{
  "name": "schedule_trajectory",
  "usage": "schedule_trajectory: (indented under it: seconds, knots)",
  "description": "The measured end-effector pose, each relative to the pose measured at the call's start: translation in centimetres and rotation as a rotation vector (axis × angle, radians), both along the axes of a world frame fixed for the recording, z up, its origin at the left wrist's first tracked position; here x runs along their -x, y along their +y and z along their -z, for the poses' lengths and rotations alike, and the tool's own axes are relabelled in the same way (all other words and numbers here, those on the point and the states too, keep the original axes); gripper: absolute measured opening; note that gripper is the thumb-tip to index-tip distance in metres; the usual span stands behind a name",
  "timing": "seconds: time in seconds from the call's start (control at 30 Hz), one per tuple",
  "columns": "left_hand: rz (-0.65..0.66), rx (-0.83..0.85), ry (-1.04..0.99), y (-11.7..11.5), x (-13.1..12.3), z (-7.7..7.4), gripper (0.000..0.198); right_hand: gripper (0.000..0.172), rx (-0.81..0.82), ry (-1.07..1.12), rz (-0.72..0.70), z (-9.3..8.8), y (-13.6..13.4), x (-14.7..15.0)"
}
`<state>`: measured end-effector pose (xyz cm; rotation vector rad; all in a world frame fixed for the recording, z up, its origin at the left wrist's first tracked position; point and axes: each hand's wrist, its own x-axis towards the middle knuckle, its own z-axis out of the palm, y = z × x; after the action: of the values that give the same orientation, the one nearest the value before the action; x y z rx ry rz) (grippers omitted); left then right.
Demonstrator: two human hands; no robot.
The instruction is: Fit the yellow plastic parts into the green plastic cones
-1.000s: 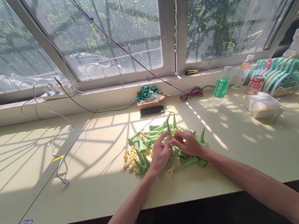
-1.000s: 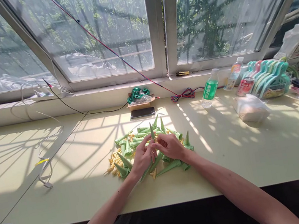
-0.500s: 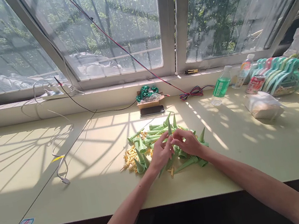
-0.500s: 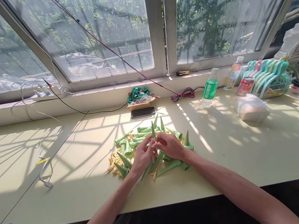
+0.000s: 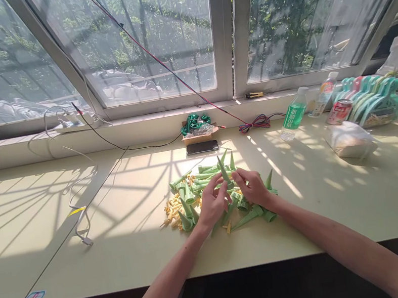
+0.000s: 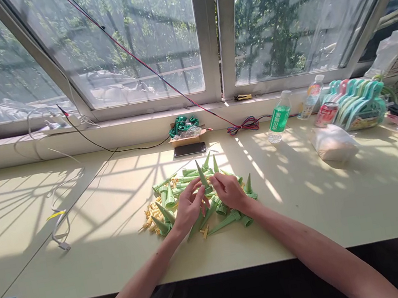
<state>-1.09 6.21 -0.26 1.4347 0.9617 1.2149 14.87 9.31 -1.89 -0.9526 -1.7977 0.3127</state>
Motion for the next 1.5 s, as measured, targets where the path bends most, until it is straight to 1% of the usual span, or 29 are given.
schedule_trajectory:
  seconds: [0.27, 0.57, 0.67, 0.77, 0.87, 0.93, 1.1, 1.2, 1.27, 1.37, 1.5]
  knots:
    - [-0.021, -0.026, 0.022, -0.12, 0.01, 0.03, 0.043, 0.043, 0.029, 0.03, -0.015, 0.09, 0.03, -0.04]
    - [-0.013, -0.099, 0.074, -0.23, 0.08, 0.25, 0.038, 0.045, -0.024, 0.027, -0.028, -0.22, -0.11, 0.01]
    - [-0.017, -0.159, 0.11, -0.28, 0.21, 0.28, 0.037, 0.047, -0.018, 0.014, -0.013, -0.25, -0.14, 0.08]
    - [-0.048, -0.231, 0.151, -0.34, 0.24, 0.27, 0.034, 0.048, -0.009, 0.018, 0.003, -0.16, -0.06, 0.17]
    - [-0.086, -0.254, 0.175, -0.44, 0.05, 0.27, 0.032, 0.047, -0.01, 0.038, 0.011, -0.09, 0.01, 0.22]
    - [-0.107, -0.235, 0.176, -0.52, -0.13, 0.27, 0.03, 0.046, -0.005, 0.052, 0.021, -0.1, 0.01, 0.2]
    - [-0.102, -0.084, 0.079, -0.53, -0.21, 0.14, 0.029, 0.043, 0.006, 0.07, 0.05, -0.31, -0.14, -0.05]
    - [-0.109, -0.035, 0.011, -0.35, -0.04, -0.02, 0.03, 0.041, 0.004, 0.074, 0.012, -0.46, -0.27, -0.28]
    - [-0.081, -0.008, -0.004, -0.26, 0.03, -0.13, 0.035, 0.039, -0.005, 0.067, -0.03, -0.55, -0.32, -0.39]
    - [-0.053, 0.018, 0.022, -0.25, 0.04, -0.25, 0.042, 0.038, -0.018, 0.039, -0.081, -0.61, -0.31, -0.48]
    - [-0.057, 0.046, 0.035, -0.38, 0.02, -0.38, 0.042, 0.04, -0.031, 0.017, -0.112, -0.47, -0.17, -0.51]
